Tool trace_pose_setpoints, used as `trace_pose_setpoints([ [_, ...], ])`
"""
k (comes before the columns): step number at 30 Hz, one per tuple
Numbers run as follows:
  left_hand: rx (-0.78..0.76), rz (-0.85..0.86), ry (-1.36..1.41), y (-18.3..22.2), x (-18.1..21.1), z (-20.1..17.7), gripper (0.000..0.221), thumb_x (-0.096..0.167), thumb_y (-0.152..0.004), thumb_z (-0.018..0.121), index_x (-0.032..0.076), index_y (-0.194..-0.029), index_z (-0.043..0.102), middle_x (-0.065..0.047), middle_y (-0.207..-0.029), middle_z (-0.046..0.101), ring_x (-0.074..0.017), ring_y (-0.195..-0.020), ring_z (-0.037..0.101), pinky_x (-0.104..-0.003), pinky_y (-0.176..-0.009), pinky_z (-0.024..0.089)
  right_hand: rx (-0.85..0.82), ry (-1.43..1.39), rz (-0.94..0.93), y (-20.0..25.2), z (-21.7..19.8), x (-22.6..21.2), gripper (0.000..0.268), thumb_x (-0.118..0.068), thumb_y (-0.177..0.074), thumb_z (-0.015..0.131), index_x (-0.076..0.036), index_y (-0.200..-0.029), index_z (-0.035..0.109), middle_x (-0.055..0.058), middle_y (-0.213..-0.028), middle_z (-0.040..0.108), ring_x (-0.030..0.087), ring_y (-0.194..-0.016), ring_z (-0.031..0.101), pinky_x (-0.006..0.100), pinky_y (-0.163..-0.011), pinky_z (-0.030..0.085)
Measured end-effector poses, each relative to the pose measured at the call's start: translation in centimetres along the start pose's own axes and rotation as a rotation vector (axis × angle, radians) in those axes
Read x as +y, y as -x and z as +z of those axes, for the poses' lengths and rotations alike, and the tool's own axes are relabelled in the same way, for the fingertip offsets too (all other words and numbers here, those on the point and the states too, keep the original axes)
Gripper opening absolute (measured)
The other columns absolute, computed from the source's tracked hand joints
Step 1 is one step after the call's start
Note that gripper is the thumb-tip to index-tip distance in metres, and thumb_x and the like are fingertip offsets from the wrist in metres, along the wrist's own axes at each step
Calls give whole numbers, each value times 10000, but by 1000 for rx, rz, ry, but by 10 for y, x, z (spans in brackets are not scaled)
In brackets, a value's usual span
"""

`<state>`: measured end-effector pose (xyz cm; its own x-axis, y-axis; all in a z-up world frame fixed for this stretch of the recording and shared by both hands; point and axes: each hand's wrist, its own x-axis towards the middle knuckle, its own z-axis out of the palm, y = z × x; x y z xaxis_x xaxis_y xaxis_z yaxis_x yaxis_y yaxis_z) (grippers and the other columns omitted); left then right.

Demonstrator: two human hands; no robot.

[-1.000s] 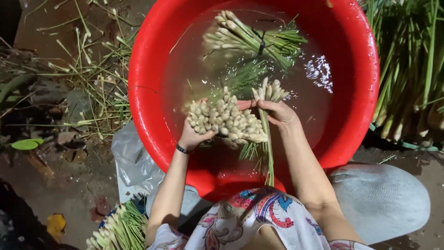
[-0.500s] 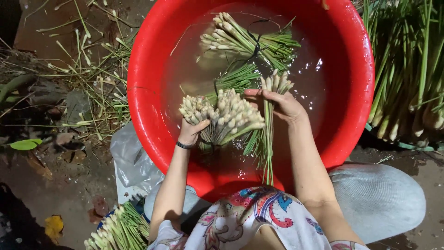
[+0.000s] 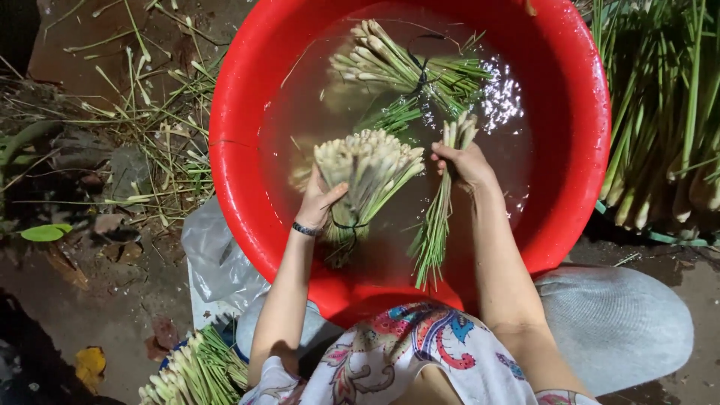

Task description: Washing lemongrass stalks in a basin of water and securing them into bundles using rubber bands.

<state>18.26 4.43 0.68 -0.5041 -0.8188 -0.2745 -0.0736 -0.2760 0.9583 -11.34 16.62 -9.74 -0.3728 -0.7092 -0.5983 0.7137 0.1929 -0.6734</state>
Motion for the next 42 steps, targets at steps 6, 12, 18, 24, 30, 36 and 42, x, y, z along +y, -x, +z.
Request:
trace_pose_setpoints([
  [6, -267, 44, -36, -17, 0, 18, 1011, 35, -820, 850, 121, -1627, 246, -60, -1436, 478, -174, -1280, 479, -367, -1150, 418, -43, 68, -30, 28, 25, -18, 230, -131, -849, 869, -37, -940, 680, 108, -714, 656, 99, -471, 599, 256, -448, 554],
  [12, -313, 8, -223, -44, -51, 32, 886, 125, -697, 978, 90, -1463, 535, -93, -1381, 616, -158, -1228, 565, -380, -1130, 431, -19, 13, -77, 33, 22, -13, 283, -111, -839, 881, -25, -997, 661, 78, -711, 612, 109, -494, 590, 245, -460, 550],
  [18, -161, 12, -527, -43, -51, 37, 653, 316, -650, 997, 91, -1175, 680, -97, -1058, 709, -210, -999, 678, -388, -918, 553, 29, -76, -54, 31, 17, -6, 282, -124, -874, 853, -28, -1049, 654, 94, -801, 652, 146, -582, 659, 258, -536, 607],
  [24, 36, -130, -410, -54, -62, 35, 416, 236, -714, 956, 101, -1039, 734, -42, -945, 770, -133, -852, 684, -327, -820, 580, 98, 1, -65, 45, 15, -30, 283, -140, -880, 824, -33, -1044, 619, 118, -889, 690, 192, -664, 734, 266, -559, 641],
  [30, 104, -178, -441, -64, -73, 47, 506, 266, -629, 998, 113, -1033, 735, -60, -915, 768, -161, -862, 702, -344, -803, 575, 256, 288, -204, 34, 9, -26, 531, -248, -772, 956, 26, -1091, 631, 166, -908, 626, 266, -752, 681, 384, -591, 627],
  [36, 10, -213, -236, -67, -91, 51, 447, 174, -668, 964, 82, -1022, 706, -82, -875, 755, -171, -768, 711, -322, -746, 588, 247, 526, -92, 22, 16, 2, 760, -367, -606, 1021, -71, -1193, 640, 124, -995, 685, 275, -884, 681, 397, -759, 577],
  [42, -215, -270, 88, -63, -65, 61, 334, 54, -828, 820, -2, -1083, 613, -169, -907, 754, -204, -747, 764, -290, -717, 616, 167, 194, -87, 19, -1, 16, 485, -87, -731, 954, -40, -993, 549, 130, -761, 684, 179, -522, 678, 292, -455, 585],
])
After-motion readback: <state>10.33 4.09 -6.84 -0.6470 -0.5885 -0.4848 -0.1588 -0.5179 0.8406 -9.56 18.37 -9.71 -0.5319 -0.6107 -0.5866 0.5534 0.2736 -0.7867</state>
